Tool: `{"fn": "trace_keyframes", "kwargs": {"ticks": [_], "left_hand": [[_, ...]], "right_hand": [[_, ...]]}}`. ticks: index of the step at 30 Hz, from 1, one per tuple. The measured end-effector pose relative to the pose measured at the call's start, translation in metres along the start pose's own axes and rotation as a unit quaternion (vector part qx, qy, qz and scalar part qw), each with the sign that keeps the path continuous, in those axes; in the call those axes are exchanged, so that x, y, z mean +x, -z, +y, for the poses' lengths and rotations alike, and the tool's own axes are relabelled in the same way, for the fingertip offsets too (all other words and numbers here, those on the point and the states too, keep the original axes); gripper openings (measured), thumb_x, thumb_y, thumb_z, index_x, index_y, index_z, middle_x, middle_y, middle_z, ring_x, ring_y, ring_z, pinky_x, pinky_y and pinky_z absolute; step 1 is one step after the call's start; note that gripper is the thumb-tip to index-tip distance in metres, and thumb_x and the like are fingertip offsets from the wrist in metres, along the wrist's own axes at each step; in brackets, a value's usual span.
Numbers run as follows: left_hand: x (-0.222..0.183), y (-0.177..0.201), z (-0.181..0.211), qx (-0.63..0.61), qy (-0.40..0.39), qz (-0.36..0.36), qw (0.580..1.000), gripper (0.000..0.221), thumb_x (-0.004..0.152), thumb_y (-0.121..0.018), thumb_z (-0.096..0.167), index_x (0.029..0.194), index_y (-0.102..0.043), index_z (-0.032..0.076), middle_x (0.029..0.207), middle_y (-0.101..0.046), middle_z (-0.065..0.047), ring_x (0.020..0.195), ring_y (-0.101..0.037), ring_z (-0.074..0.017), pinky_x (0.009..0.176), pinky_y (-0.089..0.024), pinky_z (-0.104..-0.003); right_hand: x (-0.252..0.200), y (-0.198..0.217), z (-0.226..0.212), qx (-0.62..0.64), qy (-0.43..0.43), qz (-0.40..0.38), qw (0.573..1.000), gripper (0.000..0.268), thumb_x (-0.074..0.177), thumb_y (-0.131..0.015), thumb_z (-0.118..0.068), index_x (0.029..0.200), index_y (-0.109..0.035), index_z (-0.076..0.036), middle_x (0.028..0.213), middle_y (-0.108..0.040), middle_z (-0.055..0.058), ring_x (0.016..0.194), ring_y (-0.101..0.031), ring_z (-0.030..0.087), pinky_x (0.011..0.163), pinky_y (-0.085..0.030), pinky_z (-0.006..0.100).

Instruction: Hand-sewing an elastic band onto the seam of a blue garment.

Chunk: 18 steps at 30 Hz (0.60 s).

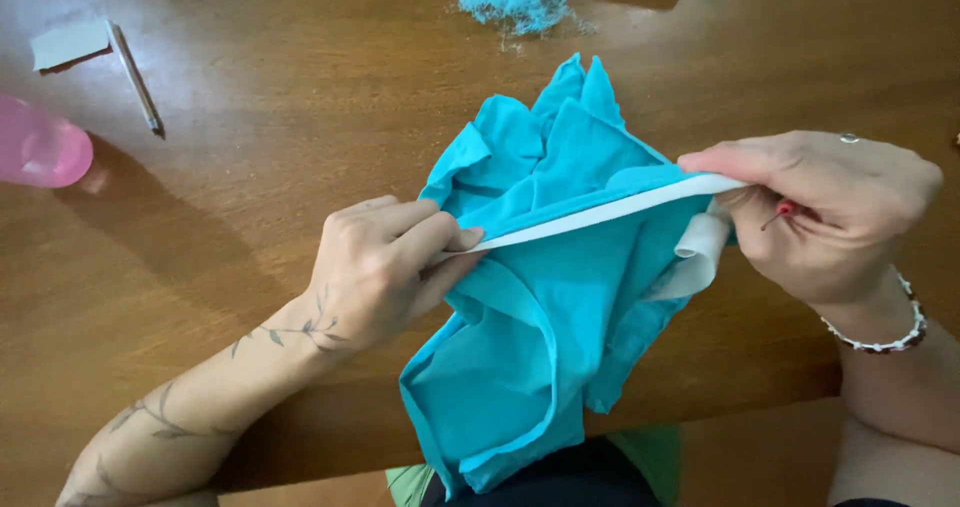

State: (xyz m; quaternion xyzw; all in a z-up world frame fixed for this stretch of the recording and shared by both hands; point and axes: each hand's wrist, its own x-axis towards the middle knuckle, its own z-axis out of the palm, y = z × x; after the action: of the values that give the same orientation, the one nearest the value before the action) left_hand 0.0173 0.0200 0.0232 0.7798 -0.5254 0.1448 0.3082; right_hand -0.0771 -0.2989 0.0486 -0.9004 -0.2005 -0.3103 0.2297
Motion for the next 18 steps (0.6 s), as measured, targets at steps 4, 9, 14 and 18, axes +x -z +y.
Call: {"fn": "trace_keyframes", "kwargs": {"ticks": [4, 9, 14, 18], "left_hand": [[0.002, -0.001, 0.002, -0.002, 0.008, 0.001, 1.0, 0.026, 0.102, -0.063, 0.012, 0.079, -0.049, 0.008, 0.069, -0.049, -0.006, 0.056, -0.047, -0.026, 0.049, -0.039, -0.037], [0.004, -0.008, 0.014, 0.02, -0.056, 0.079, 0.995, 0.022, 0.104, -0.058, 0.02, 0.087, -0.059, 0.006, 0.07, -0.045, -0.006, 0.056, -0.045, -0.0224, 0.048, -0.032, -0.034], [0.007, 0.001, 0.02, 0.009, -0.119, 0.107, 0.987, 0.023, 0.104, -0.051, 0.015, 0.091, -0.066, 0.004, 0.075, -0.053, -0.007, 0.056, -0.048, -0.0203, 0.051, -0.039, -0.032], [0.011, 0.01, 0.023, -0.001, -0.172, 0.109, 0.979, 0.021, 0.103, -0.052, 0.006, 0.09, -0.067, 0.001, 0.081, -0.065, -0.009, 0.06, -0.059, -0.0179, 0.052, -0.042, -0.029]], "right_hand": [[0.002, -0.007, 0.001, 0.034, -0.005, -0.025, 0.999, 0.018, 0.098, -0.062, 0.011, 0.098, -0.079, 0.006, 0.079, -0.072, 0.015, 0.063, -0.063, 0.023, 0.055, -0.041, 0.032], [-0.001, -0.026, -0.018, -0.02, 0.204, -0.03, 0.978, 0.026, 0.099, -0.057, -0.021, 0.106, -0.077, -0.005, 0.098, -0.077, 0.008, 0.055, -0.056, 0.017, 0.05, -0.046, 0.032], [-0.001, -0.015, -0.034, -0.038, 0.22, -0.05, 0.973, 0.021, 0.097, -0.07, -0.021, 0.107, -0.076, -0.004, 0.103, -0.075, 0.008, 0.053, -0.049, 0.014, 0.047, -0.043, 0.032], [-0.003, -0.006, -0.034, -0.018, 0.278, -0.084, 0.957, 0.017, 0.098, -0.061, -0.004, 0.11, -0.072, -0.002, 0.109, -0.068, 0.011, 0.06, -0.052, 0.013, 0.048, -0.038, 0.03]]}}
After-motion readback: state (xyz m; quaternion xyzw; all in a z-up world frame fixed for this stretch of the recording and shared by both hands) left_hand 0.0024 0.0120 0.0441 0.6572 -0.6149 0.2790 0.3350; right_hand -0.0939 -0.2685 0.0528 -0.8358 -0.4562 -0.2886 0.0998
